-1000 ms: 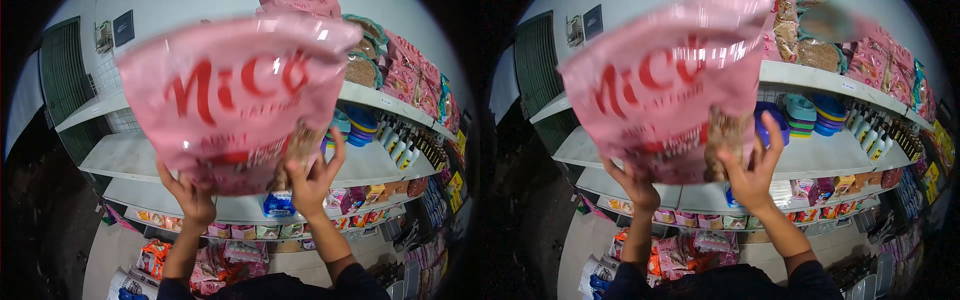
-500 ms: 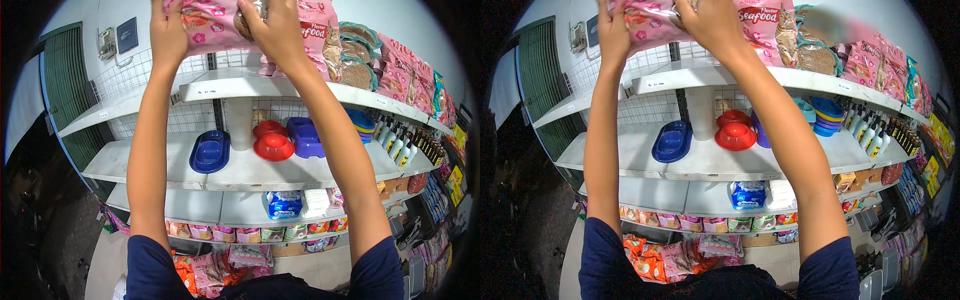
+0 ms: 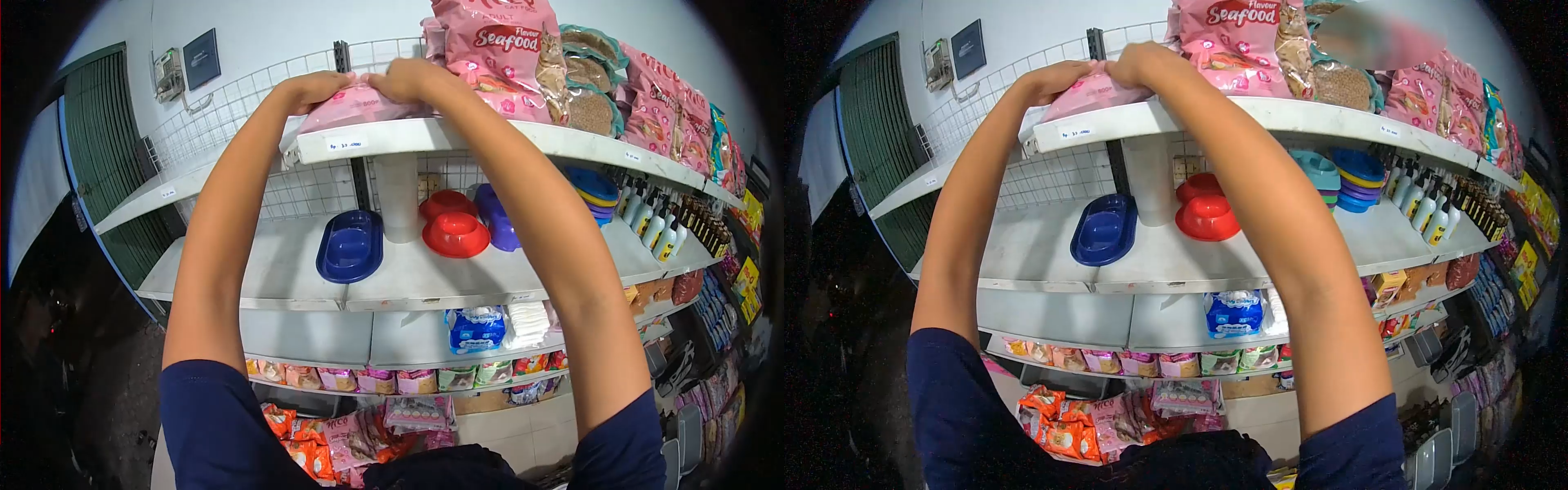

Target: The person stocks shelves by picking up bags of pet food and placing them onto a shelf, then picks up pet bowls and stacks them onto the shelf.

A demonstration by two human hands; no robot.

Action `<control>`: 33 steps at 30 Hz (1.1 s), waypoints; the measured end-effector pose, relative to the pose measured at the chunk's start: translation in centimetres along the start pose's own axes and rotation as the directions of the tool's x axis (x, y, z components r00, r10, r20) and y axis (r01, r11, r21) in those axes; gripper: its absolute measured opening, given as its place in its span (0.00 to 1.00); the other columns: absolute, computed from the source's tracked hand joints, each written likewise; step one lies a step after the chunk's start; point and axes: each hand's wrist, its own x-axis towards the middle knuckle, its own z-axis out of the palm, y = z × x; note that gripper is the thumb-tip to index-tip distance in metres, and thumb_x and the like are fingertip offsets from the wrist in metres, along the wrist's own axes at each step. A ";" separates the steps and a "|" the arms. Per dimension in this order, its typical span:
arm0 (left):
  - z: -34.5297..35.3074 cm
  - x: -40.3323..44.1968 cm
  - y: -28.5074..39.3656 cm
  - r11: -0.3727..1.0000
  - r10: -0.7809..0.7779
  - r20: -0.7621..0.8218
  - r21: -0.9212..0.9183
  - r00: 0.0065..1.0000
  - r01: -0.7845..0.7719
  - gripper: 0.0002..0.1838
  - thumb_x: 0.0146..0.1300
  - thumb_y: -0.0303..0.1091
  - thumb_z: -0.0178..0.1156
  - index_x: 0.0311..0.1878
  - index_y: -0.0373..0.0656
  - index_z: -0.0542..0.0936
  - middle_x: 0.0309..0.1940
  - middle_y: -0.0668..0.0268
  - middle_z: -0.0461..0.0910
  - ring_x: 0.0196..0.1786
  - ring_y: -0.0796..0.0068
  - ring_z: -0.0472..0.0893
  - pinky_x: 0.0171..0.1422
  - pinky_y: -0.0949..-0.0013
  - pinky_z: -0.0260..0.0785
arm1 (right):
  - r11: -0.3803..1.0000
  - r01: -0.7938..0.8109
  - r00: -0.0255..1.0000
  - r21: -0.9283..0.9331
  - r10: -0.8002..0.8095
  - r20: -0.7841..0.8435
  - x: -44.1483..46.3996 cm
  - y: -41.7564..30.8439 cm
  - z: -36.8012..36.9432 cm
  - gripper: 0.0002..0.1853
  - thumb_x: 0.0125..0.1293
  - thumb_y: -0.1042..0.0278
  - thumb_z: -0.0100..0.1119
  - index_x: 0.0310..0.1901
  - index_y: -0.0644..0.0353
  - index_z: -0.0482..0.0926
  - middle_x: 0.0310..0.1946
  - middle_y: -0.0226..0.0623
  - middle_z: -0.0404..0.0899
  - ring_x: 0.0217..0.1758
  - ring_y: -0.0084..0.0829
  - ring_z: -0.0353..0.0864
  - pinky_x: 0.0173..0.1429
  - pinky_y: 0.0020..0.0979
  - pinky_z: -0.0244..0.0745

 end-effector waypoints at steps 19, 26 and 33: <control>1.4 1.2 1.1 0.977 0.046 0.042 0.208 0.998 -0.053 0.27 0.70 0.50 0.44 0.63 0.44 0.74 0.58 0.62 0.76 0.57 0.72 0.74 0.67 0.69 0.62 | 0.963 0.057 0.994 -0.265 -0.080 -0.077 -2.1 -2.5 1.4 0.14 0.61 0.69 0.55 0.46 0.63 0.84 0.45 0.52 0.83 0.48 0.47 0.84 0.51 0.43 0.79; -0.6 1.0 -0.1 0.923 -0.026 0.050 0.384 0.998 0.005 0.34 0.72 0.61 0.42 0.71 0.46 0.66 0.65 0.57 0.70 0.67 0.68 0.66 0.68 0.59 0.60 | 0.942 0.064 0.987 -0.329 -0.010 0.163 -1.3 -2.5 0.5 0.17 0.61 0.68 0.54 0.51 0.59 0.83 0.48 0.48 0.83 0.54 0.45 0.82 0.55 0.48 0.77; 3.4 -12.5 1.8 0.854 0.480 -0.417 0.022 0.772 -0.519 0.26 0.73 0.44 0.50 0.67 0.38 0.69 0.57 0.60 0.77 0.58 0.72 0.76 0.63 0.69 0.68 | 0.929 0.281 0.904 0.240 -0.172 -0.392 -7.9 -4.5 -0.4 0.15 0.63 0.66 0.53 0.45 0.68 0.81 0.42 0.62 0.80 0.50 0.55 0.80 0.57 0.45 0.73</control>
